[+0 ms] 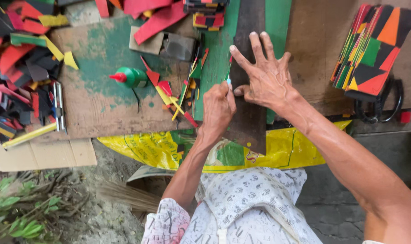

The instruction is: The person uses a utility knife to cut small rectangular pieces of multicolored foam on a wooden workbench. They repeatedly trim edges and stack the finished pieces into a growing pile on the right side of the table.

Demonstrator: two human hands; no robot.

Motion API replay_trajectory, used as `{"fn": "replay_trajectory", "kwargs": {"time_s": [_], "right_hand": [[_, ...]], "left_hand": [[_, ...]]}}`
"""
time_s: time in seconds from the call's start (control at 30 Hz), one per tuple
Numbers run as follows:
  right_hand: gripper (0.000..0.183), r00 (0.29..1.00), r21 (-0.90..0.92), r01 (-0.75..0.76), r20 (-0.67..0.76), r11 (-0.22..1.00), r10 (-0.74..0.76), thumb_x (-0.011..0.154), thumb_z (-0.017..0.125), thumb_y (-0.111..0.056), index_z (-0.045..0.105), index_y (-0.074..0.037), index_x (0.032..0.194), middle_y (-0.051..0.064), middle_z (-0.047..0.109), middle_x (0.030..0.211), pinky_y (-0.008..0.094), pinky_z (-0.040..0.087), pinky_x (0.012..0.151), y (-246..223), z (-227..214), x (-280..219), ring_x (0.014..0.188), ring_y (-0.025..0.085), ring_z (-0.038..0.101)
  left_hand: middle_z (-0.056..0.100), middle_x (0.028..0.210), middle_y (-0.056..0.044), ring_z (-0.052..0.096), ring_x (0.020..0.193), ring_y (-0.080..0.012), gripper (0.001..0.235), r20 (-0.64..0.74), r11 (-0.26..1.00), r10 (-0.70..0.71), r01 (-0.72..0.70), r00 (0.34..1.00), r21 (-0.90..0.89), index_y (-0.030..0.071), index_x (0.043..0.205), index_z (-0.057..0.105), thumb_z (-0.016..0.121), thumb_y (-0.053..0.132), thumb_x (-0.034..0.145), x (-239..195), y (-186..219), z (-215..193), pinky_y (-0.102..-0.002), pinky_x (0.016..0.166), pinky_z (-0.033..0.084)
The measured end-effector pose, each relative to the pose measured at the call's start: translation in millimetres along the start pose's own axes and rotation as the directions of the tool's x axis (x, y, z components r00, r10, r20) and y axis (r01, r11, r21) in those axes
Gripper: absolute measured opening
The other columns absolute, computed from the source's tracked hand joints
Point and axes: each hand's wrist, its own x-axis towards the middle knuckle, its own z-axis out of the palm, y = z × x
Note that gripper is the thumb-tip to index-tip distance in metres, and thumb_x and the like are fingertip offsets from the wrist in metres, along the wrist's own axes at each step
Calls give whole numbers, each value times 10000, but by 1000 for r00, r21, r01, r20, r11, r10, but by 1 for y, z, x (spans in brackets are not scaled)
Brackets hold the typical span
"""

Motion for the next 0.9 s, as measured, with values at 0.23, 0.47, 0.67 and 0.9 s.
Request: {"fn": "replay_trajectory", "kwargs": {"time_s": [0.23,0.47,0.67,0.9], "right_hand": [[1095,997,37,-49,59,998,47,672,853,-539,320,-319,1602,226,161,1649,784,368,932,-7,-11,4,1515,451,146],[1105,998,50,-46,41,998,44,677,852,-562,312,-324,1610,231,154,1652,820,322,970,-3,-9,6,1521,454,123],[1095,997,46,-49,55,998,47,692,839,-571,304,-337,1618,225,135,1667,818,319,973,-3,-3,0,1528,441,103],[1249,999,74,-36,-5,997,37,691,823,-650,214,-133,1652,175,132,1673,839,269,978,1,6,-3,1531,385,111]], "left_hand": [[602,780,-252,618,747,-435,80,2,999,15,-15,1000,35,-49,948,628,631,-26,871,-24,5,-8,-528,658,470],[578,769,-228,606,719,-422,145,7,997,-43,44,999,-56,-47,1018,637,618,-65,876,-64,14,-29,-507,626,462],[585,786,-206,610,723,-390,122,5,997,-66,66,998,-33,-37,1044,643,626,-44,923,-87,20,-31,-485,622,461],[625,793,-149,608,603,-272,243,-24,872,-387,357,922,-336,-5,1182,660,653,110,968,-63,35,-69,-404,562,488]]}}
